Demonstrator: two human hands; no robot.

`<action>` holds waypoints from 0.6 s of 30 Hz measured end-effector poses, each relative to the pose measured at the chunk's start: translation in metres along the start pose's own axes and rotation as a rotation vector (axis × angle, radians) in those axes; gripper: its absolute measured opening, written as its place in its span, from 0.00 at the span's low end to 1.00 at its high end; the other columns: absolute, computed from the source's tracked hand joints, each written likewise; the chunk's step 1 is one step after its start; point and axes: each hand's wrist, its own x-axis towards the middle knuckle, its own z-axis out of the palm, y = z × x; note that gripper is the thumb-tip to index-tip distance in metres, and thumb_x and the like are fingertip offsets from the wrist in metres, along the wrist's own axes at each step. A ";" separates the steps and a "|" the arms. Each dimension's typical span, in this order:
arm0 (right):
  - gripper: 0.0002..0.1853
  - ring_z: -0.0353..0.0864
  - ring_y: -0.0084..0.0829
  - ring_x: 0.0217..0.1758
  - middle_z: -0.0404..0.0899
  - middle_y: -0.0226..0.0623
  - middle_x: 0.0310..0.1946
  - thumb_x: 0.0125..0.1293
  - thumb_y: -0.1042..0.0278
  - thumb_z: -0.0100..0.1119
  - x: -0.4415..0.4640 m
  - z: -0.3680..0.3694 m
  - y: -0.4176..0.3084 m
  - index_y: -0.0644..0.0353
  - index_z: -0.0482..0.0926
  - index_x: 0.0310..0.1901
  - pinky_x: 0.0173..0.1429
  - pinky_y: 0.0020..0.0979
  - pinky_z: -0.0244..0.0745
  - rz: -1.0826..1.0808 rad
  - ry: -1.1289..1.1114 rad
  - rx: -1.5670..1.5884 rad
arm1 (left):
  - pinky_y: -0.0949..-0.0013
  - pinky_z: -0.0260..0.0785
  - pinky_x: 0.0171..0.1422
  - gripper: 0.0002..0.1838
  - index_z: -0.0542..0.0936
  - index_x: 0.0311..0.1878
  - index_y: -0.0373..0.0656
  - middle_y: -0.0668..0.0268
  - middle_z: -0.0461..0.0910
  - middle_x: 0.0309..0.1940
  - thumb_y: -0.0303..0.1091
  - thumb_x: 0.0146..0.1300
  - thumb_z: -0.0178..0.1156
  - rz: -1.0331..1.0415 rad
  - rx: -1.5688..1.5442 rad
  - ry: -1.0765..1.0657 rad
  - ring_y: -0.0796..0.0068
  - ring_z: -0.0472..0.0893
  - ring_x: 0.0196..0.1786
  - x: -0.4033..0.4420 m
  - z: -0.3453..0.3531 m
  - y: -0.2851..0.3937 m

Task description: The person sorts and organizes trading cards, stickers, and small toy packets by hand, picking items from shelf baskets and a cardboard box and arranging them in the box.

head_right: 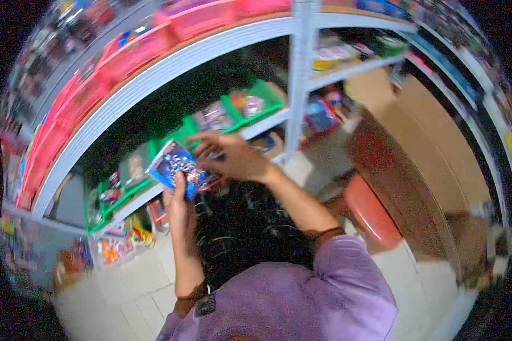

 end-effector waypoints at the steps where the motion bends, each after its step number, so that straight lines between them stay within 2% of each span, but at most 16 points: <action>1: 0.24 0.81 0.23 0.43 0.82 0.35 0.41 0.55 0.74 0.68 -0.015 -0.004 -0.024 0.59 0.75 0.55 0.47 0.26 0.76 0.060 0.028 -0.091 | 0.68 0.70 0.54 0.14 0.72 0.54 0.39 0.65 0.78 0.46 0.34 0.69 0.53 -0.004 0.048 -0.057 0.74 0.78 0.47 -0.003 0.015 0.003; 3: 0.19 0.81 0.22 0.39 0.83 0.34 0.37 0.54 0.75 0.68 -0.039 -0.011 -0.033 0.60 0.79 0.50 0.44 0.26 0.76 -0.032 0.262 -0.297 | 0.67 0.70 0.55 0.15 0.72 0.55 0.38 0.64 0.78 0.46 0.35 0.70 0.53 -0.028 0.097 -0.265 0.74 0.78 0.47 -0.002 0.037 0.000; 5: 0.16 0.81 0.21 0.36 0.84 0.34 0.34 0.53 0.76 0.68 -0.058 -0.032 -0.042 0.63 0.80 0.46 0.42 0.26 0.76 0.007 0.383 -0.006 | 0.67 0.69 0.55 0.17 0.72 0.55 0.37 0.62 0.79 0.44 0.38 0.70 0.53 -0.004 0.150 -0.434 0.74 0.78 0.47 -0.008 0.077 0.005; 6: 0.15 0.81 0.21 0.37 0.84 0.34 0.34 0.53 0.76 0.67 -0.068 -0.044 -0.073 0.66 0.80 0.45 0.42 0.26 0.76 0.159 0.470 -0.092 | 0.69 0.69 0.55 0.18 0.72 0.54 0.37 0.63 0.78 0.45 0.38 0.67 0.57 -0.017 0.209 -0.526 0.74 0.77 0.48 -0.009 0.093 0.008; 7: 0.14 0.81 0.21 0.37 0.84 0.35 0.34 0.54 0.77 0.67 -0.080 -0.055 -0.090 0.68 0.80 0.43 0.42 0.24 0.76 0.079 0.572 -0.468 | 0.70 0.68 0.55 0.20 0.72 0.54 0.37 0.64 0.78 0.46 0.39 0.64 0.61 -0.020 0.272 -0.612 0.74 0.76 0.50 -0.009 0.108 0.008; 9: 0.11 0.82 0.24 0.31 0.84 0.38 0.32 0.58 0.76 0.63 -0.103 -0.066 -0.122 0.64 0.81 0.43 0.37 0.27 0.77 -0.127 0.806 -0.563 | 0.66 0.67 0.58 0.27 0.69 0.57 0.36 0.60 0.72 0.55 0.39 0.59 0.67 0.187 0.230 -0.987 0.71 0.73 0.55 -0.005 0.138 -0.005; 10: 0.11 0.82 0.24 0.31 0.84 0.38 0.32 0.57 0.76 0.64 -0.117 -0.067 -0.143 0.65 0.81 0.43 0.36 0.27 0.77 -0.125 0.906 -0.613 | 0.61 0.62 0.65 0.34 0.64 0.61 0.36 0.57 0.66 0.60 0.38 0.56 0.69 0.021 0.292 -1.164 0.65 0.69 0.61 -0.007 0.149 0.001; 11: 0.11 0.82 0.24 0.31 0.84 0.38 0.32 0.56 0.77 0.64 -0.133 -0.066 -0.166 0.65 0.81 0.42 0.36 0.27 0.77 -0.124 1.007 -0.659 | 0.57 0.54 0.71 0.35 0.62 0.62 0.35 0.50 0.65 0.60 0.36 0.55 0.69 0.403 0.606 -1.255 0.56 0.64 0.65 -0.013 0.169 0.015; 13: 0.12 0.83 0.24 0.33 0.84 0.39 0.33 0.54 0.79 0.65 -0.168 -0.072 -0.202 0.66 0.80 0.42 0.39 0.26 0.77 -0.217 1.202 -0.977 | 0.48 0.47 0.73 0.38 0.62 0.63 0.38 0.49 0.63 0.62 0.34 0.51 0.69 0.955 0.662 -1.288 0.50 0.60 0.68 -0.023 0.210 0.007; 15: 0.13 0.83 0.24 0.36 0.84 0.38 0.34 0.53 0.80 0.67 -0.208 -0.089 -0.220 0.67 0.80 0.42 0.41 0.25 0.76 -0.294 1.344 -1.307 | 0.40 0.44 0.72 0.40 0.63 0.65 0.43 0.54 0.59 0.66 0.34 0.47 0.69 1.160 0.825 -1.330 0.50 0.57 0.70 -0.041 0.252 0.014; 16: 0.14 0.83 0.24 0.36 0.84 0.38 0.34 0.52 0.80 0.68 -0.220 -0.092 -0.233 0.66 0.80 0.42 0.42 0.25 0.76 -0.254 1.388 -1.355 | 0.33 0.41 0.71 0.33 0.70 0.61 0.46 0.60 0.68 0.60 0.33 0.48 0.68 1.219 0.729 -1.283 0.59 0.65 0.66 -0.048 0.267 0.004; 18: 0.15 0.83 0.24 0.36 0.84 0.38 0.33 0.51 0.80 0.69 -0.243 -0.099 -0.258 0.64 0.80 0.42 0.42 0.25 0.75 -0.177 1.397 -1.516 | 0.36 0.40 0.73 0.25 0.75 0.54 0.47 0.62 0.75 0.53 0.33 0.50 0.67 1.174 0.814 -1.415 0.62 0.71 0.60 -0.046 0.287 -0.017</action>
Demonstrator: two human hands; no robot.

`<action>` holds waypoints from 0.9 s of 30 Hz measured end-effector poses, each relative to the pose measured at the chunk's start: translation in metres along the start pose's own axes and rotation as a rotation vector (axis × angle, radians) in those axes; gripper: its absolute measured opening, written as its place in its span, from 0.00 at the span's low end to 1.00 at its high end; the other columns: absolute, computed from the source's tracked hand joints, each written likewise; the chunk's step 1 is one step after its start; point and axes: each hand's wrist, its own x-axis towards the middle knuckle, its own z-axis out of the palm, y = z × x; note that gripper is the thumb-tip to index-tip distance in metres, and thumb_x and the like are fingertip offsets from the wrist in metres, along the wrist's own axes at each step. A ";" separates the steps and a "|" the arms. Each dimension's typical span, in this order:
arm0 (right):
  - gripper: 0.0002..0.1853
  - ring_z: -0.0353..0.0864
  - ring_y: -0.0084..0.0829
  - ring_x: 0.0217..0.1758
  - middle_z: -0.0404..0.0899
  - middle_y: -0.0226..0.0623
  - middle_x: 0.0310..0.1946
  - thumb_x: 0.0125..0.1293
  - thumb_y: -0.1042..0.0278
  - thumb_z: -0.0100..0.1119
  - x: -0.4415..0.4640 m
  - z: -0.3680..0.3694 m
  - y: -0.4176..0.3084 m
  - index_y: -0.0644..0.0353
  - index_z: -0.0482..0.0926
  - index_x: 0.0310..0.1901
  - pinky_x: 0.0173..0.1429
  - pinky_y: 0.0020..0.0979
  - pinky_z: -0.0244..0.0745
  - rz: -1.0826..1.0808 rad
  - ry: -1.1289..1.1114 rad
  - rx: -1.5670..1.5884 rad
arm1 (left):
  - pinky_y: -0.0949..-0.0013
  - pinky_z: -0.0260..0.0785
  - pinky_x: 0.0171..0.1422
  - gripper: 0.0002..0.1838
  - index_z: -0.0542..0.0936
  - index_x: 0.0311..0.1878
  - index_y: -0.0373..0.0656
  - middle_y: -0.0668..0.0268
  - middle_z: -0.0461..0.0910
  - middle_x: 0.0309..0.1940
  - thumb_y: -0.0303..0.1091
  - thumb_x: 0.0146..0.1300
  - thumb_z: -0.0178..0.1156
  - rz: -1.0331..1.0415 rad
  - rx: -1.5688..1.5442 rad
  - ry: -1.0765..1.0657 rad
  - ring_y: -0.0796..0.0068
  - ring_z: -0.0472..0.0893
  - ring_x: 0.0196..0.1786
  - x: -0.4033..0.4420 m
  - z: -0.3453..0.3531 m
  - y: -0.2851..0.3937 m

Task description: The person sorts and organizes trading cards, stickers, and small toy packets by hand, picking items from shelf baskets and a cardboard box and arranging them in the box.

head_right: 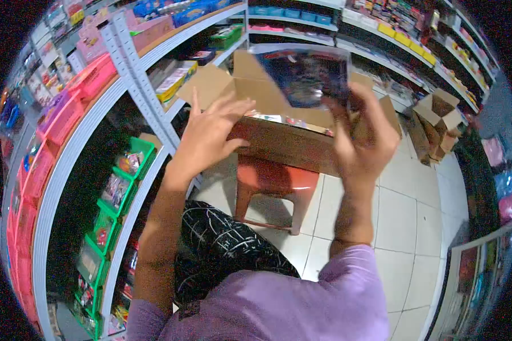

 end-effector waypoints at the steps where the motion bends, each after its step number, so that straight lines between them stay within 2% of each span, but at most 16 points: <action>1: 0.15 0.83 0.24 0.35 0.84 0.38 0.33 0.51 0.79 0.69 0.007 -0.010 0.007 0.63 0.80 0.42 0.41 0.25 0.75 -0.057 -0.022 -0.088 | 0.37 0.39 0.73 0.22 0.78 0.51 0.47 0.63 0.78 0.49 0.33 0.51 0.66 0.006 -0.005 -0.077 0.64 0.74 0.57 0.006 0.007 -0.002; 2: 0.15 0.83 0.25 0.34 0.83 0.38 0.32 0.52 0.79 0.68 0.017 -0.020 0.005 0.62 0.80 0.43 0.42 0.25 0.75 -0.105 -0.074 -0.212 | 0.40 0.43 0.73 0.14 0.82 0.41 0.47 0.69 0.82 0.38 0.30 0.49 0.66 0.056 0.075 -0.112 0.69 0.80 0.46 0.008 0.009 -0.003; 5: 0.14 0.85 0.28 0.36 0.84 0.39 0.32 0.54 0.79 0.65 0.033 -0.045 0.020 0.61 0.79 0.44 0.40 0.26 0.76 -0.146 -0.206 -0.389 | 0.44 0.48 0.73 0.12 0.82 0.39 0.49 0.69 0.83 0.36 0.29 0.48 0.65 0.180 -0.023 0.060 0.71 0.81 0.41 -0.019 0.027 -0.007; 6: 0.14 0.85 0.29 0.37 0.84 0.40 0.32 0.54 0.79 0.65 0.039 -0.049 0.024 0.61 0.79 0.44 0.40 0.27 0.76 -0.088 -0.286 -0.365 | 0.48 0.54 0.70 0.12 0.82 0.39 0.50 0.70 0.83 0.37 0.29 0.48 0.64 0.191 0.010 0.118 0.74 0.81 0.41 -0.033 0.037 -0.005; 8: 0.14 0.86 0.31 0.38 0.84 0.41 0.34 0.54 0.78 0.64 0.052 -0.054 0.032 0.61 0.79 0.44 0.40 0.28 0.76 0.033 -0.456 -0.305 | 0.50 0.57 0.68 0.12 0.82 0.39 0.50 0.71 0.83 0.37 0.29 0.49 0.63 0.131 0.023 0.140 0.75 0.81 0.42 -0.054 0.038 0.008; 9: 0.14 0.85 0.37 0.37 0.83 0.43 0.35 0.54 0.77 0.64 0.060 -0.056 0.041 0.61 0.79 0.44 0.41 0.30 0.76 0.013 -0.562 -0.324 | 0.50 0.58 0.67 0.11 0.82 0.39 0.51 0.71 0.83 0.36 0.29 0.49 0.63 0.096 0.027 0.145 0.76 0.81 0.43 -0.063 0.037 0.015; 11: 0.14 0.84 0.42 0.38 0.83 0.45 0.35 0.52 0.73 0.64 0.075 -0.045 0.039 0.61 0.79 0.42 0.43 0.33 0.76 -0.077 -0.806 -0.316 | 0.52 0.60 0.64 0.12 0.82 0.40 0.50 0.73 0.82 0.38 0.30 0.50 0.62 0.101 0.036 0.156 0.76 0.81 0.44 -0.077 0.033 0.025; 14: 0.14 0.83 0.43 0.36 0.81 0.49 0.32 0.50 0.73 0.65 0.078 -0.017 0.046 0.63 0.79 0.40 0.41 0.38 0.76 -0.150 -1.245 -0.724 | 0.53 0.62 0.61 0.12 0.82 0.41 0.49 0.73 0.82 0.40 0.31 0.51 0.62 0.093 0.035 0.183 0.77 0.80 0.46 -0.086 0.034 0.031; 17: 0.12 0.82 0.48 0.36 0.81 0.47 0.29 0.48 0.70 0.66 0.049 0.015 0.089 0.62 0.80 0.36 0.38 0.42 0.77 -0.419 -1.455 -0.838 | 0.54 0.63 0.60 0.12 0.82 0.41 0.49 0.73 0.81 0.43 0.30 0.51 0.61 0.074 0.023 0.172 0.77 0.80 0.48 -0.089 0.034 0.033; 19: 0.10 0.83 0.47 0.35 0.82 0.46 0.28 0.47 0.70 0.66 0.031 0.033 0.101 0.60 0.82 0.34 0.36 0.42 0.78 -0.432 -1.687 -0.863 | 0.55 0.64 0.59 0.12 0.82 0.42 0.49 0.73 0.81 0.43 0.30 0.52 0.61 0.070 0.012 0.154 0.76 0.79 0.49 -0.089 0.033 0.033; 22: 0.11 0.83 0.48 0.36 0.82 0.45 0.29 0.48 0.70 0.65 0.003 0.055 0.127 0.61 0.81 0.35 0.36 0.44 0.78 -0.421 -1.905 -0.852 | 0.57 0.65 0.58 0.13 0.82 0.42 0.48 0.72 0.81 0.44 0.28 0.52 0.61 0.070 -0.006 0.145 0.75 0.78 0.50 -0.088 0.033 0.032; 25: 0.14 0.83 0.49 0.37 0.82 0.45 0.32 0.51 0.69 0.65 -0.005 0.080 0.111 0.61 0.79 0.40 0.39 0.45 0.78 -0.447 -1.691 -0.720 | 0.58 0.65 0.57 0.13 0.81 0.43 0.48 0.72 0.80 0.44 0.29 0.53 0.59 0.066 -0.016 0.155 0.75 0.78 0.50 -0.086 0.036 0.030; 27: 0.15 0.82 0.49 0.39 0.81 0.47 0.34 0.53 0.68 0.64 -0.010 0.099 0.103 0.62 0.77 0.42 0.40 0.45 0.77 -0.430 -1.685 -0.576 | 0.59 0.65 0.58 0.13 0.80 0.44 0.47 0.72 0.79 0.45 0.33 0.55 0.57 0.076 0.007 0.158 0.76 0.78 0.51 -0.085 0.039 0.029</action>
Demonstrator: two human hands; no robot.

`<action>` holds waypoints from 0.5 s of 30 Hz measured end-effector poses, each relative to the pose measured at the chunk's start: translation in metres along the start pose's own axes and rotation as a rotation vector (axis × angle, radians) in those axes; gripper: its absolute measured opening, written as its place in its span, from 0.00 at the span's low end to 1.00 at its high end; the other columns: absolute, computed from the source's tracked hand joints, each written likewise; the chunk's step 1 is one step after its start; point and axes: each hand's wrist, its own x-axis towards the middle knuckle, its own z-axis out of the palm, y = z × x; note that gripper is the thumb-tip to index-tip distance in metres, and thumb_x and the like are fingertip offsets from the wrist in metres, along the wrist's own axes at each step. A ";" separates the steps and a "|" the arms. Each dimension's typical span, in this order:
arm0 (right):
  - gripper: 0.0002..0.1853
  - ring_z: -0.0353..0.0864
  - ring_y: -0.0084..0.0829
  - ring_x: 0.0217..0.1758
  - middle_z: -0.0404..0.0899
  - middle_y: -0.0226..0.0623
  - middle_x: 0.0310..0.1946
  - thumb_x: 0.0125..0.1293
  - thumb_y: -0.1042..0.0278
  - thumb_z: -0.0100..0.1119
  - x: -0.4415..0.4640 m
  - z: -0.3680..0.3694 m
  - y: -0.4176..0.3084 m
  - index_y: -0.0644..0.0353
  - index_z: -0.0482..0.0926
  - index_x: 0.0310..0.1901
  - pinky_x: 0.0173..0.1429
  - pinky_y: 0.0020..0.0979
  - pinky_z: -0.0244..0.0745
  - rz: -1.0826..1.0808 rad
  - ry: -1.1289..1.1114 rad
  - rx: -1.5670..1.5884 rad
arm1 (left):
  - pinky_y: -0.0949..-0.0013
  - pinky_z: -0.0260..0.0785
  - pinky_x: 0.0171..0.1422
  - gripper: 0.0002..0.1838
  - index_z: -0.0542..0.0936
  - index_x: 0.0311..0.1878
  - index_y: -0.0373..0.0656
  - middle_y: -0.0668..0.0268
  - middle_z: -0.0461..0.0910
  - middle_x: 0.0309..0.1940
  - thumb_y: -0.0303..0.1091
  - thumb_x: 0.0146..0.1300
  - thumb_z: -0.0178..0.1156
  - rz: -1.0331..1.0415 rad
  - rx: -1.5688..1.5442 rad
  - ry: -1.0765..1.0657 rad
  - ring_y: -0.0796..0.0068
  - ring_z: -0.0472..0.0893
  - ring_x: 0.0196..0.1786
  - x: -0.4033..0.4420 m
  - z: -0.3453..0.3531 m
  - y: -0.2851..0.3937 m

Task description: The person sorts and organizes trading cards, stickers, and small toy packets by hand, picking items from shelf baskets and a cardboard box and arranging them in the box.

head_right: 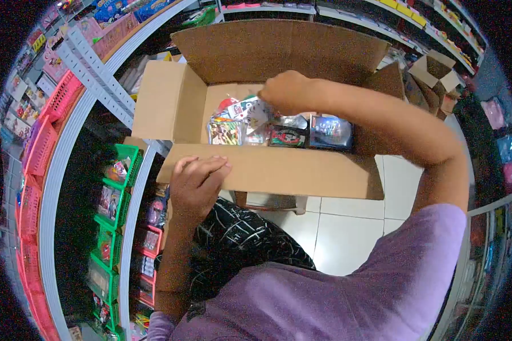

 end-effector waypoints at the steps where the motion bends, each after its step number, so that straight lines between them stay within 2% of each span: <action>1: 0.16 0.82 0.49 0.40 0.81 0.47 0.35 0.54 0.67 0.64 0.008 -0.001 -0.004 0.62 0.77 0.43 0.41 0.45 0.77 -0.033 0.026 0.049 | 0.59 0.65 0.58 0.13 0.80 0.44 0.47 0.71 0.80 0.45 0.33 0.55 0.57 0.001 -0.001 0.001 0.76 0.78 0.51 0.001 0.000 -0.001; 4: 0.16 0.81 0.48 0.43 0.79 0.48 0.38 0.56 0.65 0.63 0.032 0.012 -0.010 0.61 0.76 0.45 0.43 0.44 0.76 -0.218 0.131 0.133 | 0.59 0.66 0.56 0.13 0.80 0.44 0.46 0.70 0.80 0.45 0.32 0.54 0.57 0.009 -0.020 0.010 0.74 0.78 0.51 0.003 0.002 -0.001; 8: 0.21 0.78 0.50 0.46 0.77 0.47 0.41 0.56 0.60 0.65 0.076 0.036 -0.020 0.63 0.75 0.47 0.47 0.44 0.74 -0.159 0.105 0.271 | 0.58 0.67 0.54 0.14 0.80 0.45 0.45 0.68 0.80 0.46 0.32 0.53 0.57 0.010 -0.052 0.010 0.71 0.79 0.50 0.001 0.007 -0.006; 12: 0.26 0.78 0.48 0.48 0.78 0.47 0.43 0.51 0.57 0.69 0.103 0.050 -0.035 0.65 0.75 0.47 0.50 0.43 0.73 -0.117 0.184 0.617 | 0.57 0.68 0.53 0.15 0.79 0.45 0.44 0.66 0.79 0.46 0.32 0.52 0.57 0.018 -0.085 0.019 0.69 0.80 0.50 0.003 0.010 -0.006; 13: 0.28 0.79 0.47 0.49 0.79 0.48 0.45 0.47 0.60 0.72 0.104 0.049 -0.040 0.66 0.74 0.47 0.51 0.41 0.73 -0.099 0.178 0.600 | 0.59 0.69 0.52 0.14 0.80 0.44 0.44 0.67 0.80 0.45 0.30 0.51 0.58 0.017 -0.085 0.024 0.68 0.80 0.50 0.004 0.009 -0.007; 15: 0.29 0.79 0.47 0.49 0.79 0.48 0.44 0.45 0.62 0.73 0.104 0.048 -0.048 0.66 0.73 0.48 0.51 0.41 0.74 -0.087 0.201 0.579 | 0.61 0.70 0.50 0.14 0.81 0.42 0.44 0.67 0.81 0.44 0.26 0.49 0.61 0.012 -0.086 0.031 0.68 0.80 0.49 0.005 0.007 -0.006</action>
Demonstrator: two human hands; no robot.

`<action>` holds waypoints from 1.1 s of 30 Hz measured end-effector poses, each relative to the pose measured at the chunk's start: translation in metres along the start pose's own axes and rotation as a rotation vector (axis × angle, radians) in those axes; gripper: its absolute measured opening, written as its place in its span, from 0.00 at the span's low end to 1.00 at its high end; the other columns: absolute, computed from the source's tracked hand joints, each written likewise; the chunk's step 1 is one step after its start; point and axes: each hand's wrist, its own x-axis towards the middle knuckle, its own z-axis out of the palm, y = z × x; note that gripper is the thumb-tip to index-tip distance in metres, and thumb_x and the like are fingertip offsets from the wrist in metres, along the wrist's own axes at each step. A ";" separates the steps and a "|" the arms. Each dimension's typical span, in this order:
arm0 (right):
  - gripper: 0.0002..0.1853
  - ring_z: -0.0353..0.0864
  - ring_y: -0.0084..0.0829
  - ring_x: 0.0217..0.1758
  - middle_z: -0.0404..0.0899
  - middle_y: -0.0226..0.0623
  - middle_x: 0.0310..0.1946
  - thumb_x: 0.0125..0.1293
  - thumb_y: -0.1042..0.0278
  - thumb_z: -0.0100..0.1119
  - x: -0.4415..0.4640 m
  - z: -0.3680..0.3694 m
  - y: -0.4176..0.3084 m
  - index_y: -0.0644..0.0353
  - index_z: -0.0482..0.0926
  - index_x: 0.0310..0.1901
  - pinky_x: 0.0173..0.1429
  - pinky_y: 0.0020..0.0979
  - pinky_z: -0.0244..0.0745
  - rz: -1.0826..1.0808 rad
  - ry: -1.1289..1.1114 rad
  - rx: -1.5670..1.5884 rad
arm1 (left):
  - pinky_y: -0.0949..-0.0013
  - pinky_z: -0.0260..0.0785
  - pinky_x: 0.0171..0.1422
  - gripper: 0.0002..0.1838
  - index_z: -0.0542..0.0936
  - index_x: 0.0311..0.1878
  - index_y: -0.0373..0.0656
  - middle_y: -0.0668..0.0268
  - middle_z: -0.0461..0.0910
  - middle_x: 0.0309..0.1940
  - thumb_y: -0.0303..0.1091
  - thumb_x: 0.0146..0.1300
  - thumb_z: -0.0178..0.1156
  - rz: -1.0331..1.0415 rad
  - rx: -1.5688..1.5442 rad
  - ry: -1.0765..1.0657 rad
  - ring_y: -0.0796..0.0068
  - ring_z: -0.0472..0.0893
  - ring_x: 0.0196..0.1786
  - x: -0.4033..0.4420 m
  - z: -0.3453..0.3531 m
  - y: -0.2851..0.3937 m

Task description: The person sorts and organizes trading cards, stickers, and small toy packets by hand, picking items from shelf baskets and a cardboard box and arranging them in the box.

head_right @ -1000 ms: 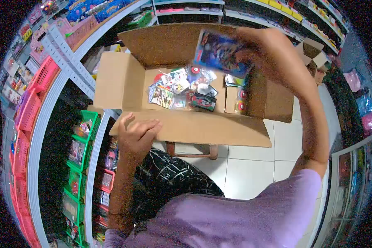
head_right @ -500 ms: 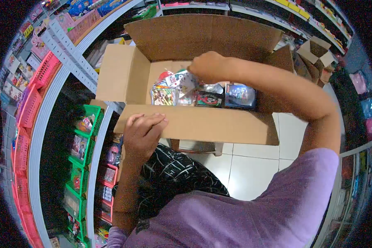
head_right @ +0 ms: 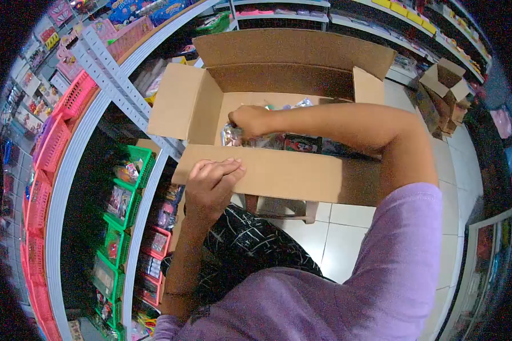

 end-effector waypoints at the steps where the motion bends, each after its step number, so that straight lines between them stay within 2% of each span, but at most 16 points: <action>1: 0.30 0.79 0.47 0.49 0.79 0.49 0.44 0.45 0.64 0.73 -0.001 0.002 -0.003 0.66 0.72 0.49 0.51 0.42 0.74 0.004 0.009 -0.010 | 0.61 0.70 0.50 0.14 0.81 0.42 0.44 0.67 0.81 0.44 0.26 0.49 0.61 -0.006 0.006 0.004 0.68 0.80 0.49 -0.001 0.000 0.000; 2: 0.31 0.79 0.48 0.48 0.79 0.50 0.42 0.43 0.67 0.73 -0.003 0.006 -0.002 0.66 0.71 0.50 0.50 0.42 0.73 0.012 0.029 0.049 | 0.61 0.70 0.50 0.14 0.81 0.42 0.45 0.67 0.81 0.44 0.26 0.49 0.61 -0.012 0.010 0.009 0.68 0.80 0.49 -0.002 0.001 0.001; 5: 0.31 0.78 0.49 0.48 0.78 0.51 0.42 0.44 0.68 0.73 -0.003 0.014 -0.002 0.66 0.70 0.51 0.50 0.43 0.73 0.062 -0.052 0.097 | 0.61 0.70 0.50 0.14 0.82 0.42 0.45 0.67 0.81 0.43 0.25 0.49 0.61 -0.034 -0.006 0.016 0.68 0.80 0.49 0.001 -0.001 0.005; 6: 0.30 0.78 0.49 0.49 0.78 0.52 0.41 0.43 0.69 0.72 -0.007 0.008 -0.012 0.65 0.71 0.50 0.51 0.42 0.73 0.074 -0.024 0.005 | 0.61 0.69 0.50 0.14 0.82 0.42 0.45 0.67 0.81 0.43 0.25 0.49 0.61 -0.044 -0.014 0.017 0.69 0.80 0.48 0.002 -0.002 0.006; 9: 0.29 0.77 0.49 0.50 0.78 0.52 0.40 0.42 0.71 0.72 -0.005 0.013 -0.003 0.64 0.73 0.49 0.52 0.42 0.72 -0.120 0.170 -0.034 | 0.61 0.69 0.52 0.15 0.82 0.43 0.44 0.67 0.81 0.43 0.25 0.49 0.62 -0.045 0.003 0.014 0.69 0.80 0.48 0.001 -0.003 0.006; 12: 0.29 0.76 0.47 0.51 0.79 0.50 0.40 0.40 0.71 0.72 -0.008 0.015 -0.006 0.64 0.74 0.49 0.52 0.41 0.72 -0.117 0.254 -0.069 | 0.59 0.67 0.56 0.15 0.80 0.45 0.45 0.69 0.79 0.46 0.32 0.52 0.57 -0.040 0.014 -0.016 0.71 0.78 0.51 -0.004 0.000 0.002; 15: 0.25 0.79 0.51 0.45 0.80 0.51 0.37 0.38 0.70 0.71 -0.008 0.006 -0.009 0.62 0.76 0.42 0.47 0.45 0.74 -0.124 0.213 0.037 | 0.60 0.67 0.55 0.14 0.80 0.44 0.45 0.69 0.79 0.45 0.32 0.53 0.57 -0.034 0.026 -0.014 0.72 0.78 0.51 -0.003 0.000 0.003; 18: 0.28 0.79 0.48 0.45 0.80 0.46 0.38 0.40 0.69 0.73 -0.017 -0.007 -0.023 0.62 0.74 0.47 0.46 0.44 0.72 0.013 0.086 0.059 | 0.60 0.67 0.55 0.14 0.80 0.44 0.45 0.69 0.79 0.44 0.32 0.53 0.57 -0.040 0.027 -0.006 0.72 0.78 0.51 -0.003 0.001 0.004; 21: 0.25 0.79 0.51 0.42 0.80 0.48 0.35 0.42 0.69 0.72 -0.016 -0.017 -0.025 0.61 0.75 0.45 0.43 0.46 0.72 0.014 0.178 0.074 | 0.61 0.67 0.55 0.14 0.80 0.44 0.45 0.70 0.79 0.44 0.31 0.53 0.57 -0.040 0.034 -0.014 0.72 0.78 0.51 -0.003 0.000 0.004; 22: 0.23 0.81 0.42 0.39 0.82 0.45 0.35 0.45 0.69 0.72 -0.010 -0.019 -0.016 0.61 0.77 0.45 0.42 0.40 0.73 0.007 0.222 0.041 | 0.61 0.67 0.55 0.14 0.80 0.44 0.45 0.70 0.79 0.44 0.31 0.53 0.57 -0.040 0.027 -0.013 0.72 0.78 0.51 -0.004 0.000 0.004; 24: 0.21 0.81 0.34 0.38 0.83 0.41 0.35 0.47 0.68 0.72 0.005 -0.030 0.007 0.62 0.79 0.45 0.42 0.35 0.74 0.088 0.210 0.302 | 0.60 0.67 0.55 0.15 0.80 0.44 0.45 0.70 0.79 0.45 0.32 0.52 0.57 -0.038 0.016 -0.007 0.71 0.78 0.50 -0.004 0.000 0.003; 27: 0.17 0.79 0.22 0.37 0.83 0.35 0.37 0.53 0.67 0.70 0.009 -0.051 0.023 0.65 0.81 0.44 0.44 0.28 0.74 0.224 0.217 0.713 | 0.61 0.68 0.51 0.15 0.81 0.43 0.45 0.68 0.80 0.44 0.25 0.50 0.61 -0.054 -0.029 0.017 0.68 0.80 0.48 0.000 -0.002 0.005; 28: 0.14 0.79 0.24 0.39 0.82 0.36 0.38 0.59 0.68 0.66 0.007 -0.055 0.022 0.66 0.80 0.44 0.46 0.29 0.74 0.208 0.250 0.790 | 0.61 0.68 0.50 0.15 0.81 0.43 0.45 0.68 0.80 0.44 0.25 0.50 0.61 -0.050 -0.033 0.017 0.68 0.80 0.48 0.000 -0.001 0.005; 31: 0.14 0.78 0.24 0.43 0.81 0.35 0.41 0.63 0.68 0.61 0.002 -0.065 0.015 0.66 0.78 0.47 0.48 0.30 0.74 0.210 0.272 0.896 | 0.60 0.69 0.50 0.16 0.81 0.44 0.45 0.67 0.80 0.44 0.25 0.49 0.60 -0.040 -0.042 0.012 0.67 0.80 0.48 -0.001 0.000 0.002; 33: 0.17 0.78 0.25 0.46 0.80 0.36 0.45 0.66 0.67 0.58 -0.003 -0.069 0.007 0.65 0.74 0.53 0.53 0.30 0.73 0.208 0.271 0.989 | 0.60 0.69 0.50 0.16 0.81 0.44 0.45 0.67 0.80 0.45 0.25 0.49 0.60 -0.042 -0.053 0.007 0.66 0.80 0.48 0.000 -0.001 0.002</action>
